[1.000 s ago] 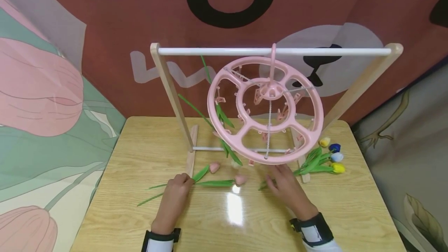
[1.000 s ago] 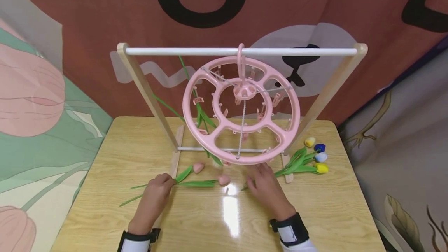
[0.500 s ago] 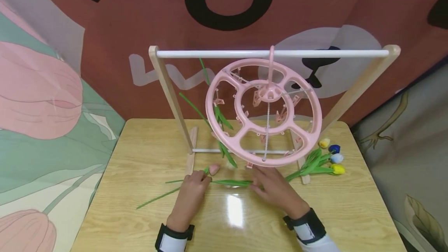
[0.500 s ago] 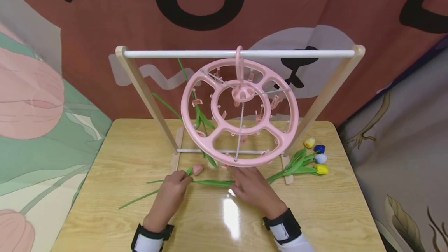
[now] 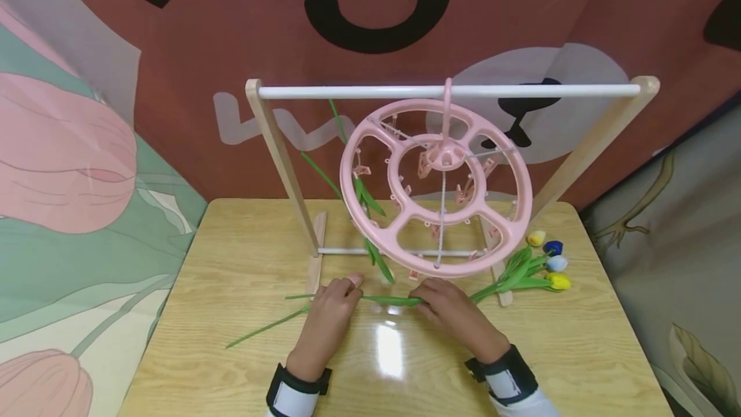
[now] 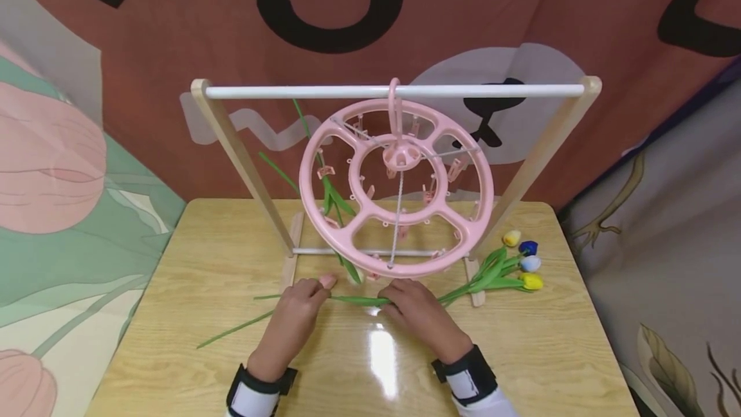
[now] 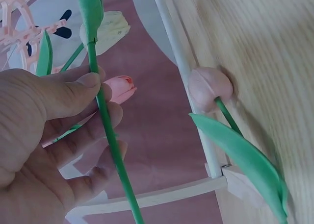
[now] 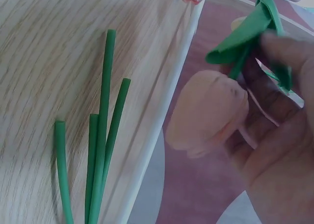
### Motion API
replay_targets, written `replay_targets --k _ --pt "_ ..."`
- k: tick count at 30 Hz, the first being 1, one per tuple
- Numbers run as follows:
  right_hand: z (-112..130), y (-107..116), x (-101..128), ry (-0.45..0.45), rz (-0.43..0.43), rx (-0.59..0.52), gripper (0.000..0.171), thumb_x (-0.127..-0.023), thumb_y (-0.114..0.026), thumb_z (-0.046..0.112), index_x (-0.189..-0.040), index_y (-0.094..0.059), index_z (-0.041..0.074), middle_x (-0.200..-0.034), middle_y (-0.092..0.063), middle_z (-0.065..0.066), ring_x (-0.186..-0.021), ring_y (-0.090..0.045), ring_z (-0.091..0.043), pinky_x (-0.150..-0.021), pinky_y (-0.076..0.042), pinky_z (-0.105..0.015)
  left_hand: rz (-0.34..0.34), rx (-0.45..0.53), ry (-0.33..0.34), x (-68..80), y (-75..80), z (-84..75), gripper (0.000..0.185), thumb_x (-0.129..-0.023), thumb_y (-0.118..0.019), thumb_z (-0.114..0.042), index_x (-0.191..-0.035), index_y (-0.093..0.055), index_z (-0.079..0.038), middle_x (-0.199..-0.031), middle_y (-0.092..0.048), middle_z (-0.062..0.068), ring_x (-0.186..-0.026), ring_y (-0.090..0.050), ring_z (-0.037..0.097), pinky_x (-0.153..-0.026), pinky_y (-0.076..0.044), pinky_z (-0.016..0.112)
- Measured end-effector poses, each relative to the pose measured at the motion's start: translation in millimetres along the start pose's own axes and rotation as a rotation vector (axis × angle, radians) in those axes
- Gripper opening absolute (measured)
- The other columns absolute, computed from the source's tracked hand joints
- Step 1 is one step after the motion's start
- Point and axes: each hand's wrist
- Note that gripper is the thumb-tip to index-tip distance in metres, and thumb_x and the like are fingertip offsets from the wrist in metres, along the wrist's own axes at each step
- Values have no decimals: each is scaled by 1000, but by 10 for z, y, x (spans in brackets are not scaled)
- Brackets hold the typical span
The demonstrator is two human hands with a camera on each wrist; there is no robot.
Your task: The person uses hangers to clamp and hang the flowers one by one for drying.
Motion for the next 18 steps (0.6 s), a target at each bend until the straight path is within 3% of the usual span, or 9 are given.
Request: replay_targets --k 5,10,13,18 --pt "-11 5 12 -3 23 -21 15 -93 -77 23 -108 -73 21 -104 -70 10 -98 -64 -10 -89 -58 -34 10 -20 19 -1 20 10 17 -77 -84 -1 -92 -78 -7 -94 -69 5 -85 -65 19 -59 -45 27" --pt "-10 6 32 -5 -10 -42 16 -92 -78 20 -108 -74 22 -102 -70 10 -96 -64 -9 -86 -59 -32 1 -13 28 -16 45 11 17 -79 -84 -3 -94 -78 -7 -94 -69 3 -86 -65 17 -60 -45 26" --pt "-14 6 35 -21 -36 -49 16 -91 -78 19 -106 -73 22 -100 -70 10 -94 -64 -9 -84 -59 -32 -60 26 20 -22 44 3 15 -83 -82 -2 -98 -79 -6 -96 -70 4 -89 -64 19 -65 -46 28" --pt "-18 19 39 -73 -65 -62 15 -92 -78 20 -105 -73 23 -98 -69 12 -93 -65 -8 -84 -59 -32 -212 154 -16 -3 -1 -18 2 -90 -77 -5 -91 -76 -5 -88 -65 2 -82 -61 18 -67 -51 27"
Point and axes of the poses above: each hand's wrist, its own x-axis away from the middle knuckle, its own y-axis out of the back of the hand, z = x × y
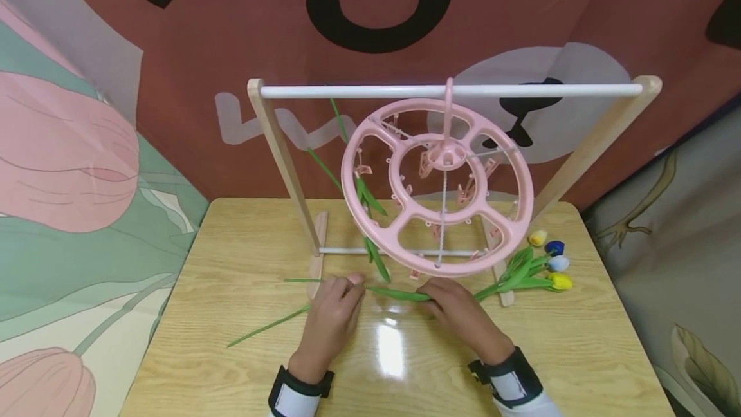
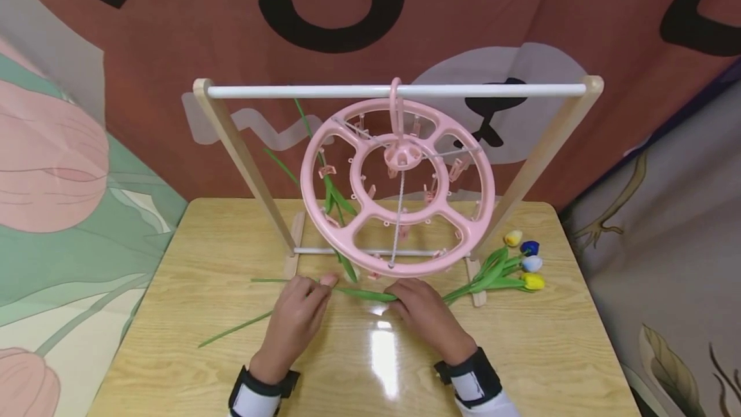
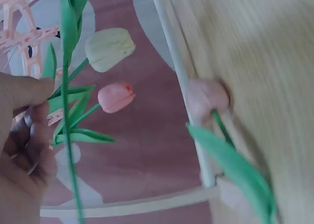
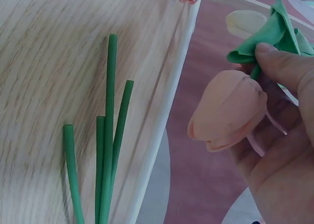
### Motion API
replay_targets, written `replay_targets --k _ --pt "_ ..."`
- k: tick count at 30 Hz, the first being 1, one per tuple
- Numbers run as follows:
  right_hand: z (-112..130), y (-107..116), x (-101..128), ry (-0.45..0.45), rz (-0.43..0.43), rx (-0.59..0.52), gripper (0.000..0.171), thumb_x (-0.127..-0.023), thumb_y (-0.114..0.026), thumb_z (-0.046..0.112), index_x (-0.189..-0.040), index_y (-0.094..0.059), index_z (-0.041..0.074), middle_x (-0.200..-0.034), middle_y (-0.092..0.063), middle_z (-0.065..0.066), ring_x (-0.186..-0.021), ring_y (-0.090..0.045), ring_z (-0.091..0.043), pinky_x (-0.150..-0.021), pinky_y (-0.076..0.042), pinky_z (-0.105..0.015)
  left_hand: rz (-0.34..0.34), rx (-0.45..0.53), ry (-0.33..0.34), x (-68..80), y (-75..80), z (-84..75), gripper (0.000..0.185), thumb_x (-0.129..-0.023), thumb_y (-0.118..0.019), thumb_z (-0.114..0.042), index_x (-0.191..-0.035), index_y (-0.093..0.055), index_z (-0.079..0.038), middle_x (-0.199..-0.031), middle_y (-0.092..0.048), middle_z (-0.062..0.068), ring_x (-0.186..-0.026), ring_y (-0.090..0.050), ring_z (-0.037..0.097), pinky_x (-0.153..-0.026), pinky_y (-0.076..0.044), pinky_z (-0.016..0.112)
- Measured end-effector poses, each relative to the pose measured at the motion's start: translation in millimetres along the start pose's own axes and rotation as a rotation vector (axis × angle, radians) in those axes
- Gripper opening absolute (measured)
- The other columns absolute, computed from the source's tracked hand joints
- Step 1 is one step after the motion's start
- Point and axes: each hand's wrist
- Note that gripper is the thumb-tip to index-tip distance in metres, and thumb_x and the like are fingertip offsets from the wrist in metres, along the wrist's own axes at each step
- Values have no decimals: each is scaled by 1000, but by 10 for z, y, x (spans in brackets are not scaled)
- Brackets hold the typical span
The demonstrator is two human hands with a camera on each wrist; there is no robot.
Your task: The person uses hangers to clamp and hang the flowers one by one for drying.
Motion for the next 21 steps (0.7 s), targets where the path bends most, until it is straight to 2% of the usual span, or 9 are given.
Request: replay_targets --k 3,5,7,10,13,15,17,21 --pt "15 28 -3 -16 -19 -30 16 -92 -78 19 -106 -72 23 -97 -70 12 -94 -66 -7 -84 -60 -33 -37 120 10 29 -46 -13 8 -84 -82 -3 -87 -75 -5 -89 -69 2 -85 -70 17 -73 -60 23" --pt "31 50 -10 -13 -34 -55 16 -93 -77 19 -107 -71 23 -96 -71 11 -92 -65 -6 -83 -60 -32 -20 231 65 41 -84 -28 12 -82 -85 -2 -91 -77 -5 -97 -74 6 -88 -74 18 -76 -62 21" --pt "47 68 -20 7 -58 -75 17 -93 -77 18 -108 -71 22 -97 -72 10 -92 -66 -7 -83 -60 -32 8 399 162 51 -144 -43 18 -81 -85 -1 -97 -77 -3 -104 -76 12 -91 -76 23 -78 -63 21" --pt "80 76 -35 46 -102 -98 20 -90 -79 15 -108 -71 20 -95 -72 8 -90 -66 -7 -79 -61 -30 21 729 352 67 -246 -80 24 -86 -81 -1 -109 -75 0 -110 -75 19 -92 -75 29 -80 -64 25" --pt "119 77 -45 79 -142 -121 23 -87 -81 10 -107 -72 18 -94 -72 7 -88 -67 -8 -76 -61 -29 -22 1015 533 76 -318 -143 25 -90 -77 -1 -115 -74 3 -113 -73 24 -100 -75 29 -86 -64 31" --pt "147 78 -47 86 -148 -148 23 -86 -81 7 -106 -72 17 -94 -71 8 -87 -66 -7 -75 -61 -26 -60 1146 604 70 -344 -196 25 -92 -74 1 -116 -72 7 -116 -72 25 -103 -75 25 -88 -64 33" --pt "167 69 -50 111 -158 -174 24 -86 -81 4 -105 -73 15 -95 -72 7 -87 -66 -7 -75 -61 -24 -96 1222 642 56 -356 -255 26 -92 -74 2 -116 -71 11 -118 -71 26 -105 -75 20 -90 -63 33" --pt "197 43 -56 158 -164 -229 23 -86 -80 2 -106 -73 12 -97 -71 5 -86 -65 -6 -73 -59 -19 -152 1355 668 41 -393 -338 28 -93 -71 5 -115 -65 21 -119 -70 30 -107 -75 24 -91 -62 39"
Point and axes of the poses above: each hand's wrist, its own x-axis away from the middle knuckle, its own y-axis out of the back of the hand, z = x × y
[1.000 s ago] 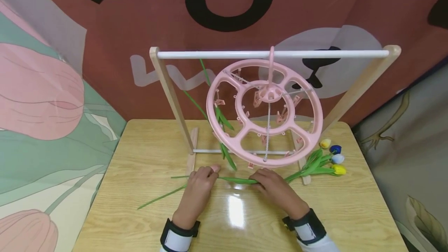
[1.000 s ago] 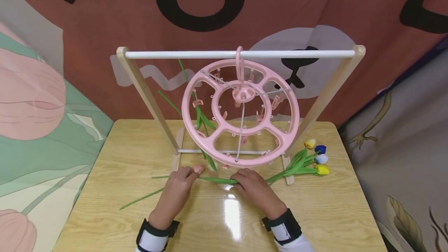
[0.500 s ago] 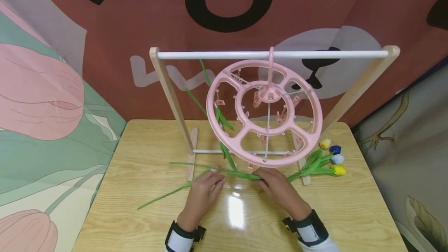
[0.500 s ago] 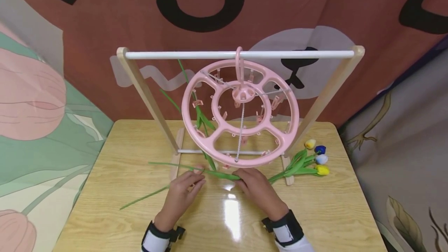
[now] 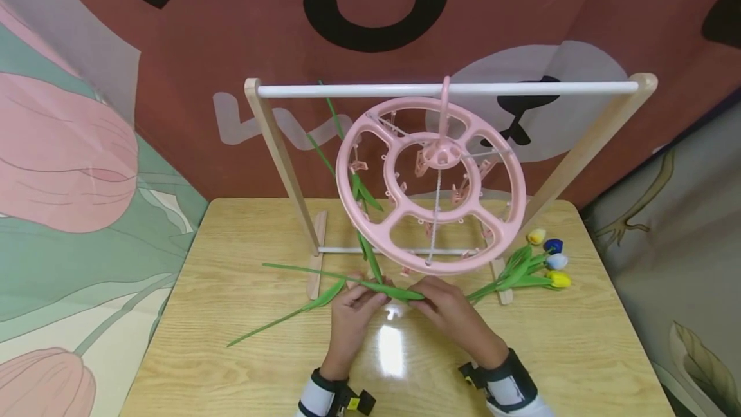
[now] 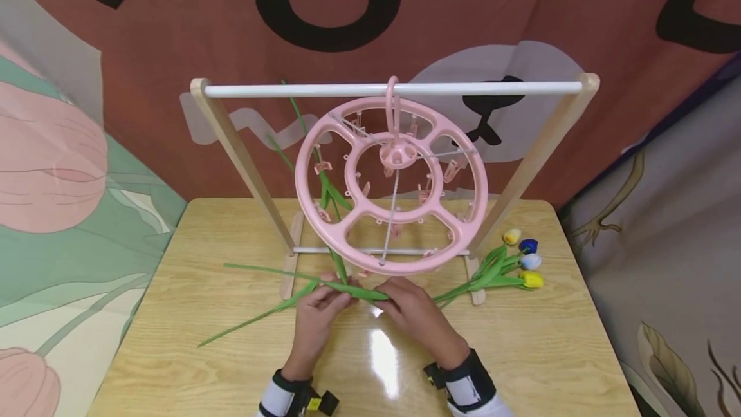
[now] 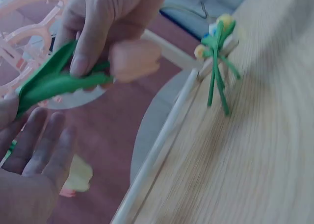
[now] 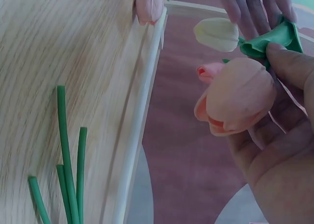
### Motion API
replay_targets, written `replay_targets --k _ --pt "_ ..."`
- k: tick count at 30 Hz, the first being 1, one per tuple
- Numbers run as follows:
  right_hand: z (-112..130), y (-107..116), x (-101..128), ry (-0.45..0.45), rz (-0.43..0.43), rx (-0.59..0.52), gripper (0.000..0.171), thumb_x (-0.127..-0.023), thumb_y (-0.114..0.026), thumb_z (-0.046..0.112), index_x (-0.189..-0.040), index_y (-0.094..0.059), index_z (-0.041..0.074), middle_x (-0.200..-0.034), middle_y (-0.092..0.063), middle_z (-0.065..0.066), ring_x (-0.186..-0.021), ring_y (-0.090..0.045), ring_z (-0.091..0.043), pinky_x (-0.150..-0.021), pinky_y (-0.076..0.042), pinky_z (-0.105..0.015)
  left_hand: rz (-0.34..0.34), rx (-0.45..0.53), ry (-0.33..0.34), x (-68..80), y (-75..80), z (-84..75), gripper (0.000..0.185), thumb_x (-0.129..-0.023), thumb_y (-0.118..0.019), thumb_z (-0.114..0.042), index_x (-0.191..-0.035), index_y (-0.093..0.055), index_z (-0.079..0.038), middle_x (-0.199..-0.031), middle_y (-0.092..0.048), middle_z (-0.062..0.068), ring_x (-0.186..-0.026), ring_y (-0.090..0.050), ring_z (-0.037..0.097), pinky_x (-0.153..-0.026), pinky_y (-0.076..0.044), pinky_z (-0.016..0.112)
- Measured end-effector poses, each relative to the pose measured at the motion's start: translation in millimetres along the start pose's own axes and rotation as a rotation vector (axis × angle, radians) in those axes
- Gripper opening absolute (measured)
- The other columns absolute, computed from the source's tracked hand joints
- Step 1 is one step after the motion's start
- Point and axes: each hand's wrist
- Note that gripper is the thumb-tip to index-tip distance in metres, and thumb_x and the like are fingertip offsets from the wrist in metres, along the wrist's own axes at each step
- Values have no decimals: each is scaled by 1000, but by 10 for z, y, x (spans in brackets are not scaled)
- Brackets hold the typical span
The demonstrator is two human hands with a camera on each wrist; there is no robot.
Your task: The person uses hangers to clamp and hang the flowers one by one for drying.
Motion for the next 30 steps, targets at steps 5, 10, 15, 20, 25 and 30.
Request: replay_targets --k 5,10,15,20,25,30 --pt "19 0 3 -10 33 -15 30 -86 -81 3 -114 -71 9 -103 -71 1 -84 -66 -8 -72 -59 -18 -36 51 21 19 -43 19 30 -94 -69 5 -114 -60 25 -114 -69 36 -103 -76 22 -92 -62 43" --pt "81 103 11 -123 70 33 63 -88 -81 11 -145 -54 10 -127 -69 -11 -110 -69 -26 -91 -62 -42 -58 -5 35 34 -42 -11 28 -95 -69 2 -114 -62 22 -114 -67 38 -99 -76 20 -91 -61 46" --pt "168 189 -45 -188 47 -1 93 -88 -82 13 -163 -27 13 -154 -49 -19 -134 -55 -39 -109 -50 -55 -54 -38 7 57 -20 -61 26 -95 -68 3 -113 -62 22 -117 -62 36 -100 -75 18 -88 -62 47" --pt "247 210 -169 -189 -54 -36 97 -84 -85 16 -163 -28 11 -162 -41 -18 -144 -46 -39 -119 -38 -53 -63 -74 -47 76 -7 -77 22 -95 -68 5 -111 -64 20 -113 -68 26 -96 -75 17 -82 -65 42" --pt "317 204 -281 -194 -148 -84 84 -82 -88 15 -154 -45 10 -150 -57 -12 -137 -55 -32 -120 -41 -43 -94 -146 -133 96 -6 -93 15 -92 -69 10 -105 -68 17 -108 -67 30 -92 -74 14 -72 -66 37" --pt "354 182 -374 -169 -242 -129 65 -80 -87 5 -138 -59 10 -135 -66 -10 -123 -64 -25 -111 -50 -30 -93 -213 -191 109 16 -133 12 -90 -70 13 -102 -71 13 -105 -68 29 -89 -72 11 -63 -65 40"
Point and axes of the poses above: each hand's wrist, its own x-axis away from the middle knuckle, its own y-axis out of the back of the hand, z = x × y
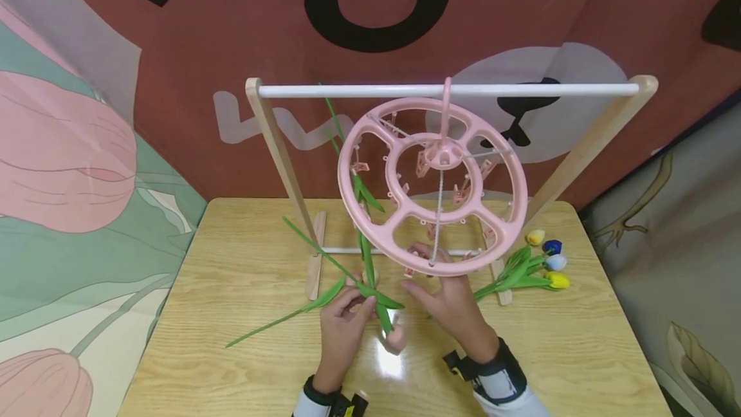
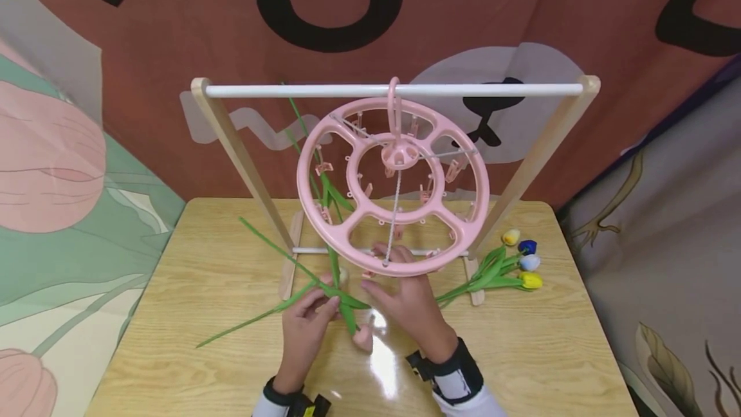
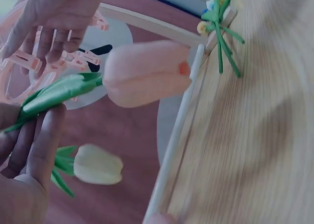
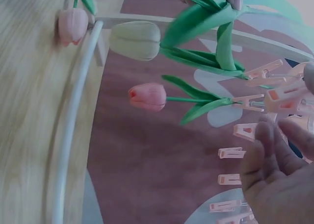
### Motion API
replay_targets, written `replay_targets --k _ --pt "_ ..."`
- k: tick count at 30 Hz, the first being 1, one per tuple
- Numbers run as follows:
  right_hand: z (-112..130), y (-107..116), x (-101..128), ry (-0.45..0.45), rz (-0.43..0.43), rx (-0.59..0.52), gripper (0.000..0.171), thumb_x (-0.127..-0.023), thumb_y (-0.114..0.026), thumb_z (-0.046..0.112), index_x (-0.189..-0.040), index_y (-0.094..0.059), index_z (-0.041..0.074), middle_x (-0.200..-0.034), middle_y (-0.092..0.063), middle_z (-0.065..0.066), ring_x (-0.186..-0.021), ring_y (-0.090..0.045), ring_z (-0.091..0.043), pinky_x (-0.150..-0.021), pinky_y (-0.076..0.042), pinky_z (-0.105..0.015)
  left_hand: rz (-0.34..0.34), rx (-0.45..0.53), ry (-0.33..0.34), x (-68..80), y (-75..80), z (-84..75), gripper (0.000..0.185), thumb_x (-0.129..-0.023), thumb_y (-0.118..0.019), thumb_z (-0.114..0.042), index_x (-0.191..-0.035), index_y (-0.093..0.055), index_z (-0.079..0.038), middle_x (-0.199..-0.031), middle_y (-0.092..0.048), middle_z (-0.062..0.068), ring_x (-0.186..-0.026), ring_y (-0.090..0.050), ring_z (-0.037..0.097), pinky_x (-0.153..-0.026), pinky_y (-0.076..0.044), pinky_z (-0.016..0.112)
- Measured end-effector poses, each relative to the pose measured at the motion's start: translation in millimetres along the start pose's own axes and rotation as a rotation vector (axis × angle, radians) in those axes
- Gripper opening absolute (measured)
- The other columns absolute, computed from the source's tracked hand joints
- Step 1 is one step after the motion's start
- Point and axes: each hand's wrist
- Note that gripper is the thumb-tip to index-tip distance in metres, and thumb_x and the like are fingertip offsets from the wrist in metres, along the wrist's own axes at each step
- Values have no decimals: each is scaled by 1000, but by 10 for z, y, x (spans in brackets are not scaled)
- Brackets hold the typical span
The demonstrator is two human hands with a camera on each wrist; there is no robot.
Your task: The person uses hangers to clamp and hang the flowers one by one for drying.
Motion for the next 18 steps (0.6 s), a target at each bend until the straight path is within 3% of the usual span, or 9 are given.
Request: replay_targets --k 6,13,18 --pt "34 -20 -59 85 -51 -81 47 -79 -83 -7 -122 -67 6 -100 -72 -4 -87 -65 -12 -79 -57 -20 48 -90 -36 0 68 -71 14 -89 -74 9 -102 -75 8 -95 -71 24 -84 -72 9 -58 -64 35" --pt "76 -9 -80 42 -27 -126 47 -84 -79 -6 -126 -62 6 -112 -73 -7 -104 -69 -9 -97 -55 -18 23 -172 -76 2 163 -118 14 -87 -76 10 -99 -77 5 -91 -72 19 -82 -72 8 -57 -63 28" --pt "79 -1 -88 16 9 -234 42 -86 -77 -9 -123 -61 2 -114 -72 -12 -102 -70 -7 -91 -62 -25 33 -161 -86 -30 177 -151 14 -87 -75 10 -100 -75 6 -93 -71 20 -85 -71 8 -62 -64 28"
Point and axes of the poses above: each hand's wrist, its own x-axis away from the middle knuckle, its own y-axis out of the back of the hand, z = x × y
